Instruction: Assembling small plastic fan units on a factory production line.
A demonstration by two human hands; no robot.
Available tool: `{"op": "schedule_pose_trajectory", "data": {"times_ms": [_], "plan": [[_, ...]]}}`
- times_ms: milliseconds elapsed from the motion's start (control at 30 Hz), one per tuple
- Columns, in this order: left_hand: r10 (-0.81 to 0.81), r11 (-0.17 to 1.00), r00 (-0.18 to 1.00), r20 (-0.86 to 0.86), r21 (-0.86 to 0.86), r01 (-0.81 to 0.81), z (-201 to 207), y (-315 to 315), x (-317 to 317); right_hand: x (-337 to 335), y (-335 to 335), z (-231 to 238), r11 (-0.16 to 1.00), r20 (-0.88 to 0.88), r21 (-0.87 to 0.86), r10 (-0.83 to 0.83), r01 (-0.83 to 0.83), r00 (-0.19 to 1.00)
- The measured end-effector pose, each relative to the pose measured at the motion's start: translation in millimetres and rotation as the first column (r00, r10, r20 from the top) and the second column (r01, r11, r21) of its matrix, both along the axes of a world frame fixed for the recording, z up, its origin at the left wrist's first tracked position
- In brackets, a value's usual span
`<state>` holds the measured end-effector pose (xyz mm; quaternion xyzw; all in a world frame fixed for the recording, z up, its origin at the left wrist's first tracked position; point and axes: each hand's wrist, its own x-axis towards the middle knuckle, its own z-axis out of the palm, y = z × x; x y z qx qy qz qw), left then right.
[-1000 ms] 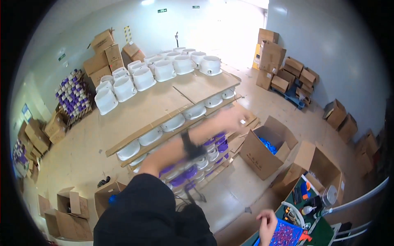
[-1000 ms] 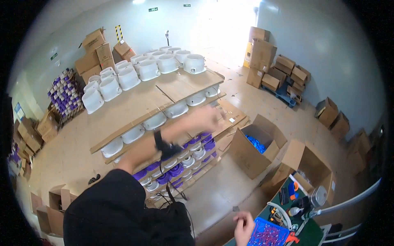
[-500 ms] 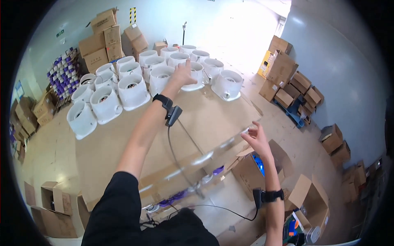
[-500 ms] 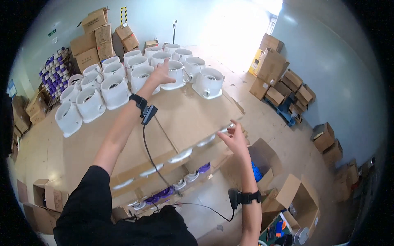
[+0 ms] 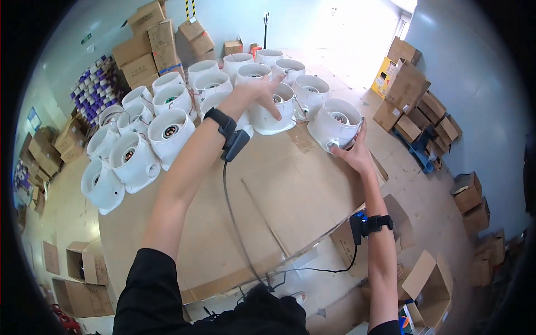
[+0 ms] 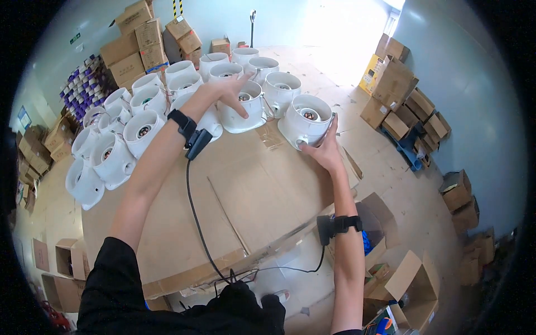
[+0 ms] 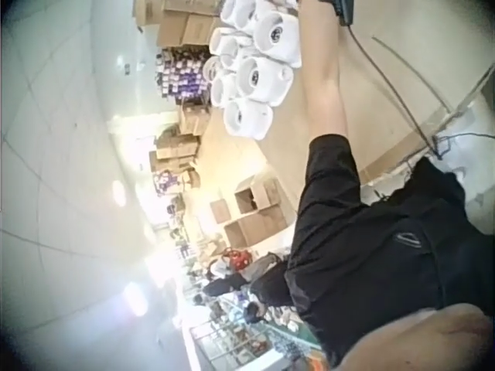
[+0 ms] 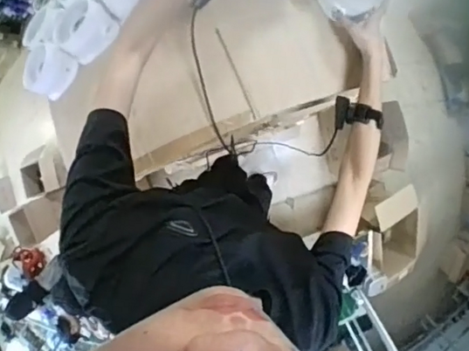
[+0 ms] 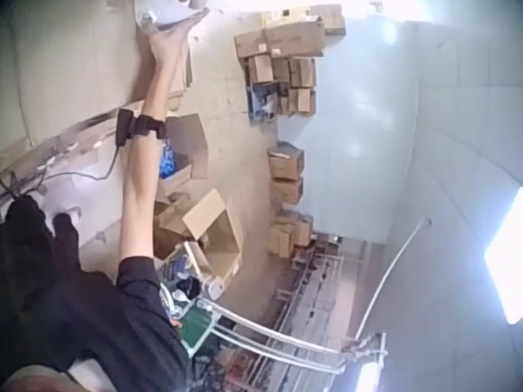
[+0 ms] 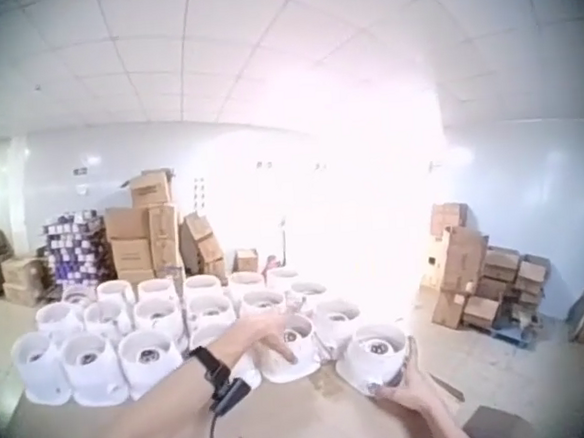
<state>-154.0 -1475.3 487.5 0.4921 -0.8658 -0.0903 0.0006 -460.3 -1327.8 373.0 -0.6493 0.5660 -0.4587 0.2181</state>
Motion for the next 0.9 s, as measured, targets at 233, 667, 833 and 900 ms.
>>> {"op": "schedule_pose_trajectory", "data": {"times_ms": [233, 667, 833, 900], "plan": [[-0.093, 0.996, 0.993, 0.073, -0.006, 0.093, 7.9, 5.9, -10.3, -1.1, 1.8, -2.9, 0.992, 0.061, -0.123, -0.028, 0.035, 0.998], [-0.488, 0.873, 0.871, -0.055, -0.008, 0.488, 2.5, 145.4, -2.9, -35.0, 122.8, -0.8, 0.974, 0.080, -0.015, 0.226, -0.225, 0.971], [-0.618, 0.782, 0.756, -0.214, -0.068, 0.620, -9.6, 164.5, 32.9, -22.8, 179.4, 10.8, 0.969, 0.018, 0.186, 0.164, -0.164, 0.986], [-0.431, 0.864, 0.784, -0.446, 0.044, 0.501, -11.6, 173.7, 50.6, -24.0, 192.7, 9.3, 0.971, -0.013, 0.181, 0.160, -0.155, 0.987]]}}
